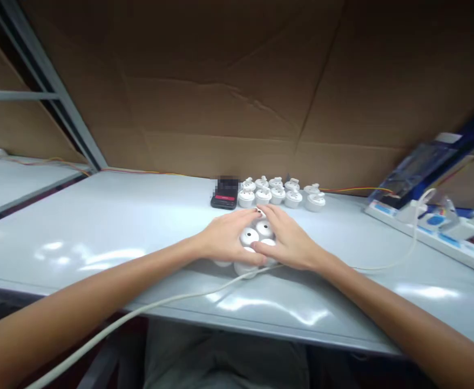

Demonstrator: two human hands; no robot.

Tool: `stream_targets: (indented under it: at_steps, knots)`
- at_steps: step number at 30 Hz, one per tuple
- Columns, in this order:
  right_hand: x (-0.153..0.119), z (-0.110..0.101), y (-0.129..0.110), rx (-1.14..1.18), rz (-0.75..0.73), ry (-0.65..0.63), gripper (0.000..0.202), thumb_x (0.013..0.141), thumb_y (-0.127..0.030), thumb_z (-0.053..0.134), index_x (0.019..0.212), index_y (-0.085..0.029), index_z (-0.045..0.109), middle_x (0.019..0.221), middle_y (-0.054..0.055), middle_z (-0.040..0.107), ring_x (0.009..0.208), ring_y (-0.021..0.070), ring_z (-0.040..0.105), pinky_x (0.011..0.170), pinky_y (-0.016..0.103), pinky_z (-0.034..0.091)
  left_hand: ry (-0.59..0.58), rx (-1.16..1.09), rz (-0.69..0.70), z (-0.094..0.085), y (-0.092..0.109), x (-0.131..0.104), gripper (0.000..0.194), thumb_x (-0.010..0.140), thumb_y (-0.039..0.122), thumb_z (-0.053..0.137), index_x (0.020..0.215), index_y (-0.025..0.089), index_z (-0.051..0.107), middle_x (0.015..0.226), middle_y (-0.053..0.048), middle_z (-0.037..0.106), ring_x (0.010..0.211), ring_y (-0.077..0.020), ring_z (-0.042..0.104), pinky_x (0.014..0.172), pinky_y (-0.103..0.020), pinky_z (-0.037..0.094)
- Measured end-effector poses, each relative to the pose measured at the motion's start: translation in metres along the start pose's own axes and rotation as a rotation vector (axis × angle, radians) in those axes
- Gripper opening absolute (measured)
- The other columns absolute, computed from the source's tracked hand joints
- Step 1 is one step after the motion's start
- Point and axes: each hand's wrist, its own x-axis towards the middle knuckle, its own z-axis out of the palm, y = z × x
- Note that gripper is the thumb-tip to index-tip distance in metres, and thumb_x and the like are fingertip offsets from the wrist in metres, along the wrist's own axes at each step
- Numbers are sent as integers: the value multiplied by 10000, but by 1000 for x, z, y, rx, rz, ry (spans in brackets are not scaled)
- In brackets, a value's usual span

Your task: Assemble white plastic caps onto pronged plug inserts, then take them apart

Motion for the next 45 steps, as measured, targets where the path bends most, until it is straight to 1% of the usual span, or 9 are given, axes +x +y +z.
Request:
stream_targets:
  at_steps: [5,11,16,24,28,32,37,43,45]
  knots:
    - [0,-3,-1,9,15,-28,762,838,-529,681,1484,-180,479,1496,194,513,1385,386,497,1155,561,415,-28,-14,24,0,-9,0,934,722,623,795,1513,225,501,1633,-120,449,1466,-373,469,1208,-472,394]
    - [0,-1,4,-16,45,-80,961,850,-622,656,1618,-139,341,1688,201,324,1546,408,318,1231,585,309,-47,-57,38,-1,-13,2,858,720,546,803,1464,201,552,1591,-133,504,1430,-364,507,1202,-474,392]
    - [-2,-3,4,27,-10,-64,932,866,-597,656,1638,-211,304,1662,149,399,1498,379,409,1208,563,355,-67,-72,132,-5,-15,2,693,734,377,773,1381,191,609,1507,-109,587,1345,-332,578,1154,-428,443]
    - [-3,-6,-3,14,53,-36,567,914,-553,622,1353,-198,576,1376,169,565,1264,356,563,1079,538,467,-36,-78,140,-7,-18,0,582,761,286,715,1335,212,655,1515,-88,594,1362,-298,586,1171,-397,439]
    - [-4,-3,0,37,70,22,497,921,-542,618,1289,-210,578,1287,148,599,1202,339,583,1054,533,481,-11,-47,124,-7,-20,-1,445,772,264,715,1214,213,722,1402,-90,684,1377,-303,579,1165,-418,451]
    - [-6,0,4,60,73,45,469,963,-527,564,1318,-221,548,1355,151,603,1249,340,579,1085,541,464,60,-30,126,-6,-19,-2,347,824,304,703,1152,196,739,1397,-117,683,1376,-288,582,1168,-423,451]
    - [-8,-5,8,81,91,43,527,1004,-538,493,1436,-236,495,1485,152,554,1374,346,524,1155,560,411,134,-49,167,-7,-17,-5,290,908,378,663,1106,179,736,1351,-137,687,1262,-266,643,1096,-394,500]
    - [-14,-14,13,37,15,-125,933,838,-740,656,1597,-270,387,1676,146,364,1547,396,328,1229,627,315,97,-72,193,-9,-13,-8,263,952,366,634,1135,194,710,1364,-117,673,1264,-249,631,1100,-390,492]
    - [-16,-14,12,33,17,-155,957,817,-751,678,1606,-297,384,1695,134,338,1558,397,313,1229,634,319,91,-72,199,-9,-13,-8,281,947,373,648,1158,198,704,1389,-116,660,1284,-255,618,1110,-396,482]
